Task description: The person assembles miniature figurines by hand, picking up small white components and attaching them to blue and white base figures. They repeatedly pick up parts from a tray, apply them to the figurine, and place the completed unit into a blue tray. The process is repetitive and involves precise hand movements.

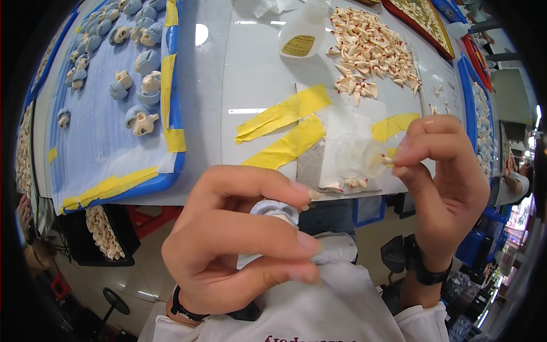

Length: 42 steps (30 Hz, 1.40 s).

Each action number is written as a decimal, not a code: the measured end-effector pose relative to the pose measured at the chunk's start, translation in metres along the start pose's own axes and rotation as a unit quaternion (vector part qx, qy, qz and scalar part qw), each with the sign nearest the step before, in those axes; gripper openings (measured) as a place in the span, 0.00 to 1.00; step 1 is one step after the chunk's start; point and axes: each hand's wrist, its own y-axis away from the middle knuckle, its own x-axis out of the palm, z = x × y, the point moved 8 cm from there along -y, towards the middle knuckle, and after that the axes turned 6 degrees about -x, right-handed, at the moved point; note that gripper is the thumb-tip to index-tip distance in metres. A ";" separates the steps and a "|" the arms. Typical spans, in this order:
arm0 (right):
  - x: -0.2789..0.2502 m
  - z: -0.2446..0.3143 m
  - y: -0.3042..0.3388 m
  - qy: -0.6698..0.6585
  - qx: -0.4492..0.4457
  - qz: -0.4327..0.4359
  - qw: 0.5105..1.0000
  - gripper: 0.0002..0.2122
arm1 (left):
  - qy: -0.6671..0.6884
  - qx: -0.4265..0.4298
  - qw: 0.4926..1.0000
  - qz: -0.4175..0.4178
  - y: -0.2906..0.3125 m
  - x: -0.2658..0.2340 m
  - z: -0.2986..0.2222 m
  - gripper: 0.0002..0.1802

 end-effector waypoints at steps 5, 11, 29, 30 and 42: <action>0.003 0.018 -0.005 0.149 -0.077 -0.003 0.986 0.07 | 0.099 -0.106 0.988 -0.059 -0.001 0.003 0.005 0.27; 0.004 0.020 -0.005 0.155 -0.081 0.000 0.985 0.07 | 0.160 -0.114 0.978 -0.064 0.002 0.006 0.010 0.28; 0.031 0.043 0.016 -0.132 0.011 -0.036 0.991 0.07 | 0.140 -0.112 0.980 -0.087 0.006 0.010 0.006 0.27; 0.030 0.040 0.023 -0.115 -0.011 -0.041 0.992 0.07 | 0.118 -0.096 0.985 -0.077 0.006 0.008 0.005 0.27; 0.026 0.036 0.024 -0.118 -0.038 0.017 0.992 0.09 | -0.064 -0.065 0.995 -0.050 0.007 0.011 -0.013 0.26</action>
